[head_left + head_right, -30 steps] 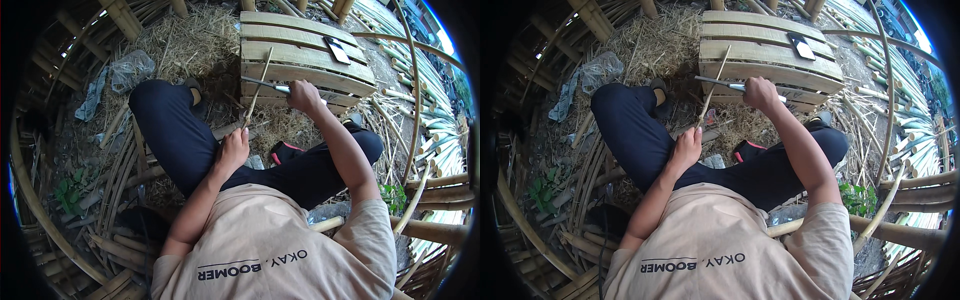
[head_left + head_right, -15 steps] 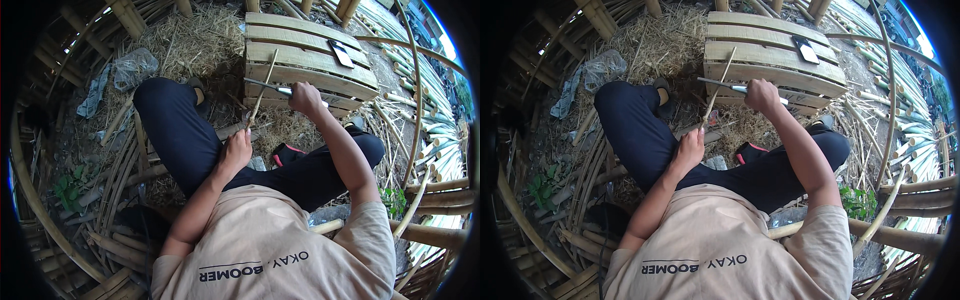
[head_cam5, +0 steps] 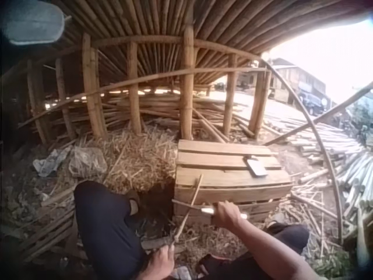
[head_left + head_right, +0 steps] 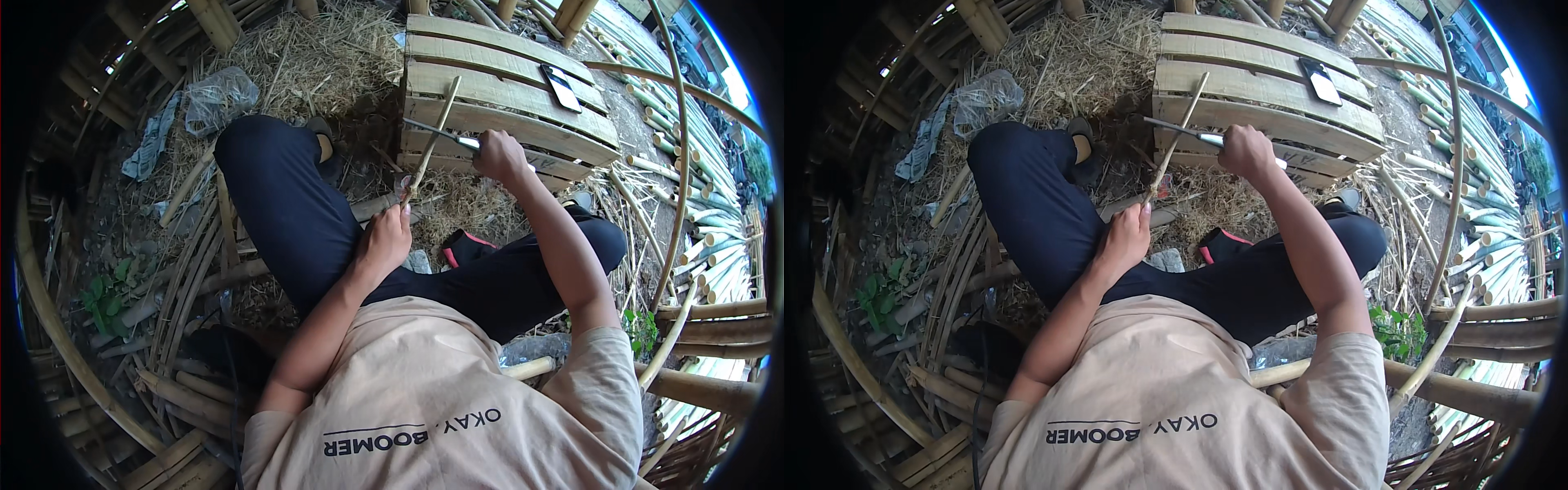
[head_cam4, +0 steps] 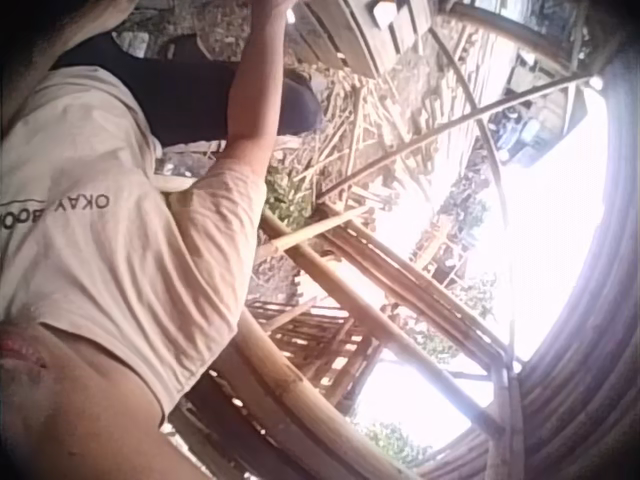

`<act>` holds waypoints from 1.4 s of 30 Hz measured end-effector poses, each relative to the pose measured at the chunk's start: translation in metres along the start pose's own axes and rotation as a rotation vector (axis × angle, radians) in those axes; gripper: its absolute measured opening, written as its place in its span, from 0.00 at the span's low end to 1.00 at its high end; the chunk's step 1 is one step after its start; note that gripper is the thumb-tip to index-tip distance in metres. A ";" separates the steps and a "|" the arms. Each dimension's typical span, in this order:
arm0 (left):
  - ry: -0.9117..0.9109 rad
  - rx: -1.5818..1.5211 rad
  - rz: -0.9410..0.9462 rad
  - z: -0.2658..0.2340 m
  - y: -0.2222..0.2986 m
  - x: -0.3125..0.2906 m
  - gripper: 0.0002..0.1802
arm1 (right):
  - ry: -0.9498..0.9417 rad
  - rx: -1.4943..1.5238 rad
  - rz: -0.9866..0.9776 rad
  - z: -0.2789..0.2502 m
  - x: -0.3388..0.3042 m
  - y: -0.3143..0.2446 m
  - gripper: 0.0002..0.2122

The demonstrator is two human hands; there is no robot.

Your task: The person shaves a bamboo stick using a knife by pulling the blade toward themselves while holding the stick in the other hand.

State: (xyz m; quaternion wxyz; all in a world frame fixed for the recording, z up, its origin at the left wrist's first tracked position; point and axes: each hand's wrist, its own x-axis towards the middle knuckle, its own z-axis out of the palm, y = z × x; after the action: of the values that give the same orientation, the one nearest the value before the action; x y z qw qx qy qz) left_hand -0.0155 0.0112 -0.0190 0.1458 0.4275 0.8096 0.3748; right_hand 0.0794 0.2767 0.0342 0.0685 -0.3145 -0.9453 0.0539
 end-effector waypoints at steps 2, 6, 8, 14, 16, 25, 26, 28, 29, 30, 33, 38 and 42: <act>-0.002 0.006 0.002 0.000 0.001 0.000 0.21 | 0.032 0.027 0.042 0.001 0.005 0.007 0.08; -0.025 -0.002 -0.011 -0.003 0.002 0.000 0.21 | 0.051 0.028 0.017 0.005 0.001 0.005 0.08; -0.016 -0.008 -0.006 -0.003 0.001 -0.001 0.21 | 0.024 -0.006 -0.046 -0.002 -0.007 -0.005 0.08; -0.014 0.011 0.001 0.000 0.001 0.000 0.21 | 0.082 0.029 0.059 0.006 0.004 0.009 0.08; -0.021 0.013 -0.010 0.000 0.002 0.000 0.21 | 0.102 0.030 0.034 0.010 0.005 0.013 0.08; -0.011 0.000 -0.009 0.002 -0.004 0.001 0.21 | 0.085 0.043 0.065 0.005 0.010 0.013 0.09; -0.004 -0.001 -0.003 0.002 -0.004 0.001 0.21 | 0.096 0.049 0.059 0.004 0.008 0.009 0.09; 0.009 -0.001 0.006 0.001 -0.005 0.000 0.22 | 0.043 0.047 -0.030 0.002 -0.001 0.001 0.09; 0.004 0.017 0.018 0.001 -0.006 0.000 0.21 | 0.017 0.044 -0.073 0.001 -0.005 -0.003 0.09; 0.000 0.035 0.029 0.002 -0.007 0.001 0.21 | -0.005 0.015 -0.103 0.001 -0.007 -0.005 0.10; -0.008 0.020 0.004 0.002 -0.001 0.000 0.22 | 0.009 0.079 0.046 0.014 0.006 0.010 0.10; -0.015 0.034 0.009 0.000 -0.006 0.001 0.22 | 0.031 0.040 0.017 0.007 0.005 0.006 0.09; -0.015 0.044 0.019 0.002 -0.006 0.001 0.21 | 0.042 0.003 -0.027 0.008 0.008 0.006 0.08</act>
State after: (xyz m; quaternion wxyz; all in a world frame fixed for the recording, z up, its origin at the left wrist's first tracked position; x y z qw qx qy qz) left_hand -0.0183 0.0116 -0.0246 0.1387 0.4410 0.8124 0.3553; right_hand 0.0752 0.2855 0.0265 0.0893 -0.3025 -0.9478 0.0478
